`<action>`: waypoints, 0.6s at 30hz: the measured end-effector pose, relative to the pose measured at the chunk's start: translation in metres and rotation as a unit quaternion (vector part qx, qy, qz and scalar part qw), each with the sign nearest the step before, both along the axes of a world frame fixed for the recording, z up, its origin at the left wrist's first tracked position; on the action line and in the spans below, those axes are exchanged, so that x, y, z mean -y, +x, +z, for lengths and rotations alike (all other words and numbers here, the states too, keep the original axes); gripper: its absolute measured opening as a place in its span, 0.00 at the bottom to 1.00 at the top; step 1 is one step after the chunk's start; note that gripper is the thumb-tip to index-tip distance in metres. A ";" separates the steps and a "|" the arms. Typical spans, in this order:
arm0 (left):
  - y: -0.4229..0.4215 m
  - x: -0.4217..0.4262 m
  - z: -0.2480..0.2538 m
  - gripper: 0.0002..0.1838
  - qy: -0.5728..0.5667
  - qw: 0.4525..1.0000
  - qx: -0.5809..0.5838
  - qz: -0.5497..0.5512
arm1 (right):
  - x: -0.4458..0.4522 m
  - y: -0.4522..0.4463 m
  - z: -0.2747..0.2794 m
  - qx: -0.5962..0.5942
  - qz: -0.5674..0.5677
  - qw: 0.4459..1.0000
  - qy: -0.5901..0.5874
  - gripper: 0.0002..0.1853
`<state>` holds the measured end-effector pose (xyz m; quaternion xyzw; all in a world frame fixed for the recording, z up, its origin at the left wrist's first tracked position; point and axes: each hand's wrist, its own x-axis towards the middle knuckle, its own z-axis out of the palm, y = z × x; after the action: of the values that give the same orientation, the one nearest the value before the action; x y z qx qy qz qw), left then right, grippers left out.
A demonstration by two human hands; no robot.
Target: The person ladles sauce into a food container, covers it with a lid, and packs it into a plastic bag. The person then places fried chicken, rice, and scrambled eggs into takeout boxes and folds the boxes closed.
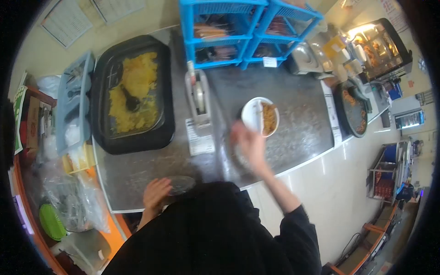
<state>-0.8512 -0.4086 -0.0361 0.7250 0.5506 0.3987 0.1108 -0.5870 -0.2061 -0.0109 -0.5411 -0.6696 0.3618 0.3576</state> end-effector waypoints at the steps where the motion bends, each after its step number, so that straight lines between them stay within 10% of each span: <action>1: 0.005 -0.005 0.005 0.11 0.020 0.998 -0.023 0.052 | -0.052 0.023 0.026 0.021 -0.061 0.994 0.093 0.10; 3: 0.013 -0.013 0.017 0.09 0.056 0.983 -0.075 0.157 | -0.150 0.065 0.084 -0.062 -0.085 0.970 0.219 0.13; 4: 0.018 -0.014 0.021 0.09 0.070 0.970 -0.103 0.209 | -0.232 0.109 0.086 0.082 -0.129 0.867 0.474 0.15; 8: 0.056 0.001 0.035 0.09 0.059 0.891 -0.099 0.438 | -0.451 0.193 0.119 0.118 -0.259 0.891 0.355 0.13; 12: 0.105 0.011 0.048 0.10 0.026 0.798 -0.067 0.599 | -0.617 0.256 0.060 0.252 0.013 0.837 0.485 0.15; 18: 0.127 0.002 0.073 0.11 0.041 0.765 -0.147 0.625 | -0.625 0.248 0.102 0.388 0.025 0.910 0.144 0.14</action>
<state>-0.7245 -0.4107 0.0371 0.2734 0.8749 0.2904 -0.2747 -0.3395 0.4189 0.0912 -0.5646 -0.8138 0.0321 0.1341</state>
